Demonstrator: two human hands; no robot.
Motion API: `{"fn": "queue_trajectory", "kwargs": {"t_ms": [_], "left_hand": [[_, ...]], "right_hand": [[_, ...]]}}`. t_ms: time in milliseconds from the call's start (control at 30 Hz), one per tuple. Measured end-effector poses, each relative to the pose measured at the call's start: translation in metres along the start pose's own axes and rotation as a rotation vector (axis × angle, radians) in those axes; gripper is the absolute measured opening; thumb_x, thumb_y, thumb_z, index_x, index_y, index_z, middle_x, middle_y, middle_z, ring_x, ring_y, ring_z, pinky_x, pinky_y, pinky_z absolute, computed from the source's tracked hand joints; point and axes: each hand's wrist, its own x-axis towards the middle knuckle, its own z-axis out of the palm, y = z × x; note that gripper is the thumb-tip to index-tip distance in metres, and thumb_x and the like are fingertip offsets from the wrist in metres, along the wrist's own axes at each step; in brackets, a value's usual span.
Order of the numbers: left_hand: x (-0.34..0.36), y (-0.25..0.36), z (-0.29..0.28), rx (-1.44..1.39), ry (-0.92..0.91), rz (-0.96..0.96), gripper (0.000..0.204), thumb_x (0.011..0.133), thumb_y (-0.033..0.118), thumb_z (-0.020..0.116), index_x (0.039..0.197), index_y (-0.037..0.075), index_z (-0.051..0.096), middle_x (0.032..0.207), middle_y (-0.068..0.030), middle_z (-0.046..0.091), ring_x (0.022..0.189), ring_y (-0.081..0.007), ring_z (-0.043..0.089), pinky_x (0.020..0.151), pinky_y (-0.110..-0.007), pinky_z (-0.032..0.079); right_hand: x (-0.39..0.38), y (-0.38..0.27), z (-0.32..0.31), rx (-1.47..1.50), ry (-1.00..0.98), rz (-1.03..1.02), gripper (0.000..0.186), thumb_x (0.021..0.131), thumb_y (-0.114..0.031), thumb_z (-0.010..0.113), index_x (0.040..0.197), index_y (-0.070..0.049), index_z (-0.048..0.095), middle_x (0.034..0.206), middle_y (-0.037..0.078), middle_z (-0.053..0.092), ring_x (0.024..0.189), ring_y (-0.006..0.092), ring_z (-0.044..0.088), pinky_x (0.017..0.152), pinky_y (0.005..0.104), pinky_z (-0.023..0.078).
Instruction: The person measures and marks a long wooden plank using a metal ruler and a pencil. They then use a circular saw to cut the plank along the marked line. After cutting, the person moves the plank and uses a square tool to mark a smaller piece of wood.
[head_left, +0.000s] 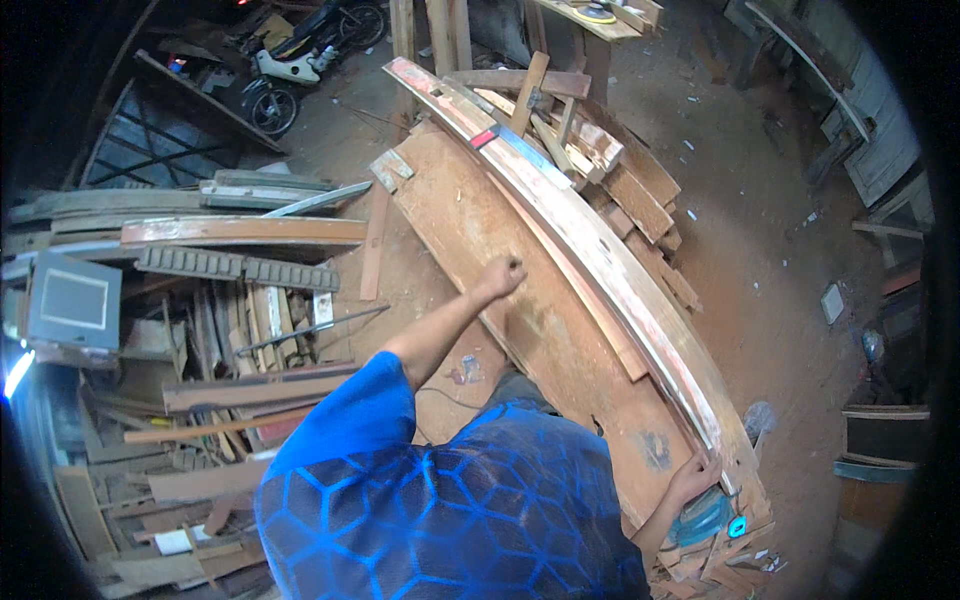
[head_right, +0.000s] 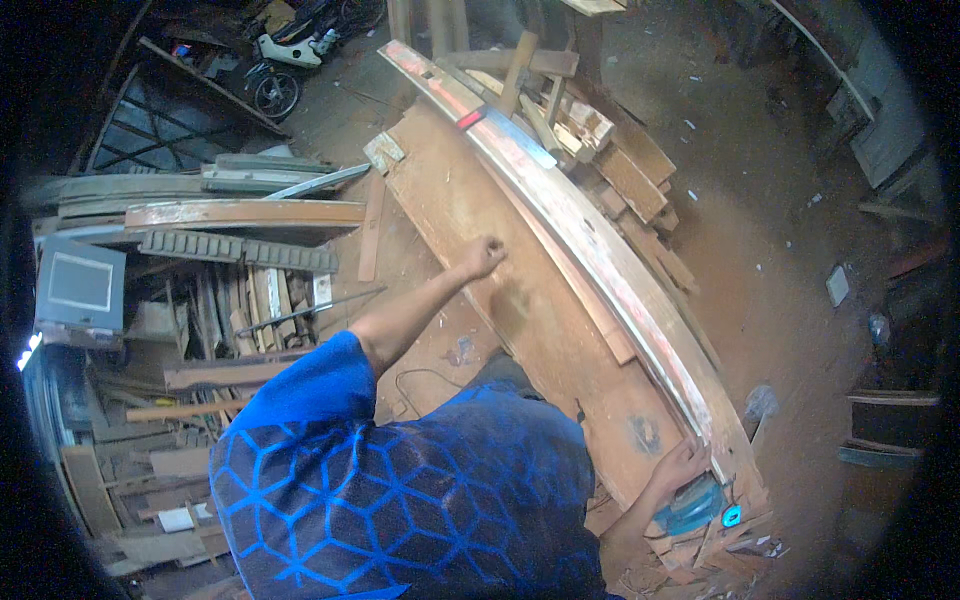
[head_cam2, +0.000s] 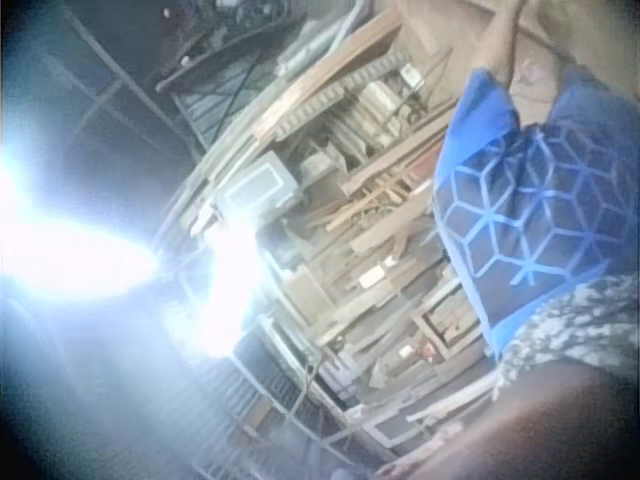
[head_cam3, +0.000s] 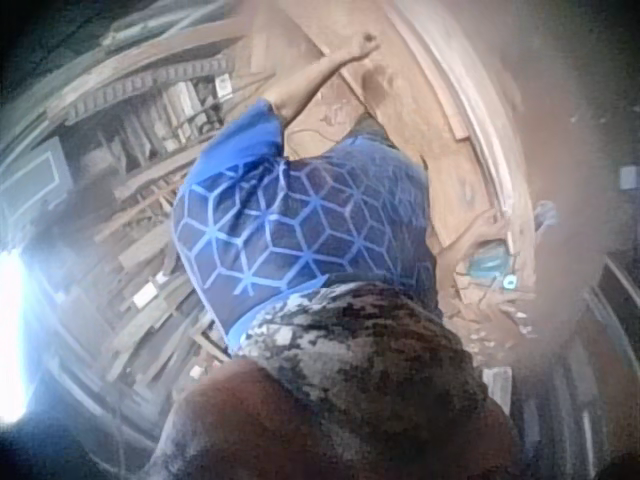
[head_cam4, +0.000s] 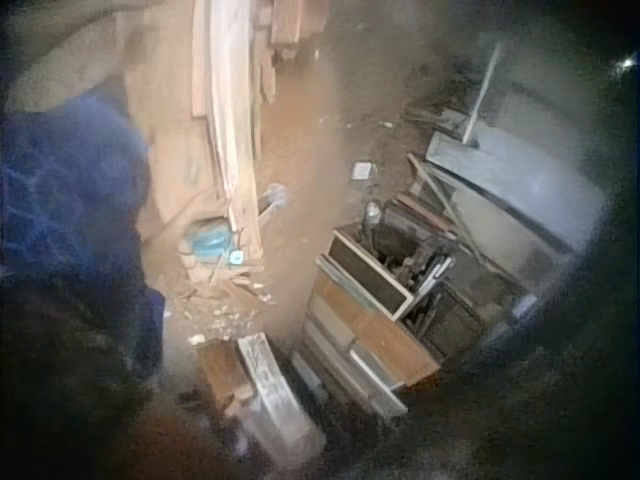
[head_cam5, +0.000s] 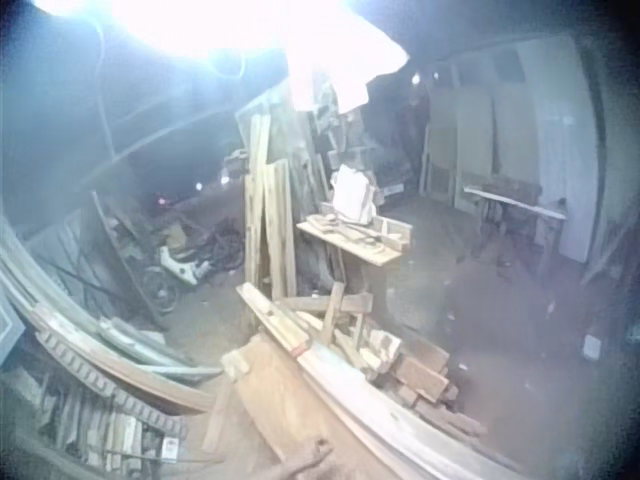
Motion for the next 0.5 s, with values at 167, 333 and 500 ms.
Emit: {"fn": "queue_trajectory", "kwargs": {"t_ms": [167, 333, 500], "left_hand": [[0.213, -0.033, -0.092, 0.118, 0.173, 0.03, 0.044, 0.09, 0.035, 0.062, 0.119, 0.002, 0.069, 0.123, -0.027, 0.065, 0.117, -0.0436, 0.061, 0.104, -0.051, 0.049], [0.313, -0.056, -0.139, 0.093, 0.313, -0.066, 0.049, 0.089, 0.03, 0.064, 0.13, 0.003, 0.06, 0.132, -0.0248, 0.054, 0.126, -0.043, 0.052, 0.104, -0.052, 0.048], [0.343, -0.078, -0.155, 0.212, 0.183, 0.018, 0.052, 0.091, 0.031, 0.067, 0.135, 0.005, 0.056, 0.128, -0.0253, 0.056, 0.124, -0.0428, 0.054, 0.103, -0.052, 0.048]], "right_hand": [[-0.037, -0.077, 0.043, -0.039, -0.189, 0.082, 0.037, 0.097, -0.022, 0.067, 0.122, 0.005, 0.067, 0.132, 0.027, 0.061, 0.126, 0.0399, 0.055, 0.107, 0.048, 0.044], [-0.062, -0.159, 0.072, 0.099, -0.157, 0.104, 0.032, 0.096, -0.019, 0.069, 0.116, 0.005, 0.067, 0.118, 0.018, 0.063, 0.109, 0.0318, 0.062, 0.09, 0.0407, 0.053], [-0.061, -0.212, 0.08, 0.143, -0.288, 0.178, 0.029, 0.095, -0.017, 0.069, 0.117, 0.003, 0.068, 0.114, 0.018, 0.064, 0.109, 0.0299, 0.061, 0.093, 0.0404, 0.051]]}}
